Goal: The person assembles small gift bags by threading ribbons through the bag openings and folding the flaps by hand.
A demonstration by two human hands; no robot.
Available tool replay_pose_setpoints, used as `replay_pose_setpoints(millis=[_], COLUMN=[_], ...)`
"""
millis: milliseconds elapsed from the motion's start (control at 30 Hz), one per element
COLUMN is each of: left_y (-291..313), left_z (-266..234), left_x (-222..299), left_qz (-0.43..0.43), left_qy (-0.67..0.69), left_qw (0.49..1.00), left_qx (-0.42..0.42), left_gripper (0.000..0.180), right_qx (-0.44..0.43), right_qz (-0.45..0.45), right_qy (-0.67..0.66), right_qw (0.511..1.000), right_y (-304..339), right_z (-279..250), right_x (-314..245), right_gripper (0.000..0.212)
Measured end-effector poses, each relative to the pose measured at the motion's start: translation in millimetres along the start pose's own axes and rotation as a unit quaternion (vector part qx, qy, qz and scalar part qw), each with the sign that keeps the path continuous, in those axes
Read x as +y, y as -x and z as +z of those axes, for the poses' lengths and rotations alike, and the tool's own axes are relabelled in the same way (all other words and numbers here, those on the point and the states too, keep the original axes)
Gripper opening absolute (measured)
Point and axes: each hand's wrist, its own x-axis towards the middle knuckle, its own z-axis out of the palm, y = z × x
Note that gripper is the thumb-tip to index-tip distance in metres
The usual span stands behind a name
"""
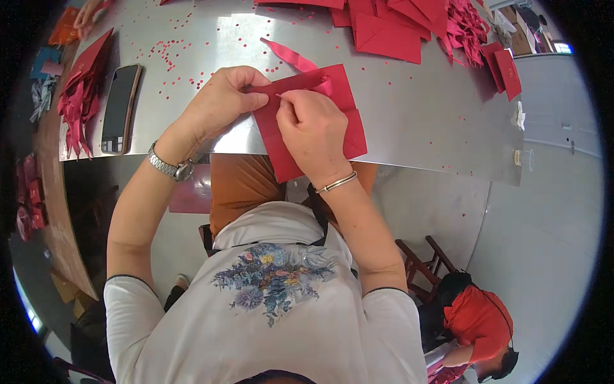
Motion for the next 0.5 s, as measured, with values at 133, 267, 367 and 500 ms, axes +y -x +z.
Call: replay_pose_setpoints(millis=[133, 267, 367, 500], left_y=[3, 0, 0, 0], left_z=[0, -1, -2, -3], left_x=[12, 11, 9, 12], left_qz=[0.026, 0.054, 0.057, 0.026], left_qy=[-0.13, -0.185, -0.171, -0.172], left_qw=[0.991, 0.981, 0.983, 0.985], left_qx=[0.012, 0.012, 0.02, 0.011], left_gripper=[0.019, 0.013, 0.012, 0.012], right_qx=[-0.026, -0.094, -0.117, -0.134], right_qz=[-0.135, -0.186, -0.165, -0.081], right_qy=[0.14, 0.221, 0.21, 0.178], right_qw=[0.981, 0.953, 0.957, 0.971], right_y=[-10, -16, -23, -25], right_z=[0, -2, -2, -2], right_x=[-4, -5, -5, -6], right_gripper=[0.008, 0.013, 0.012, 0.01])
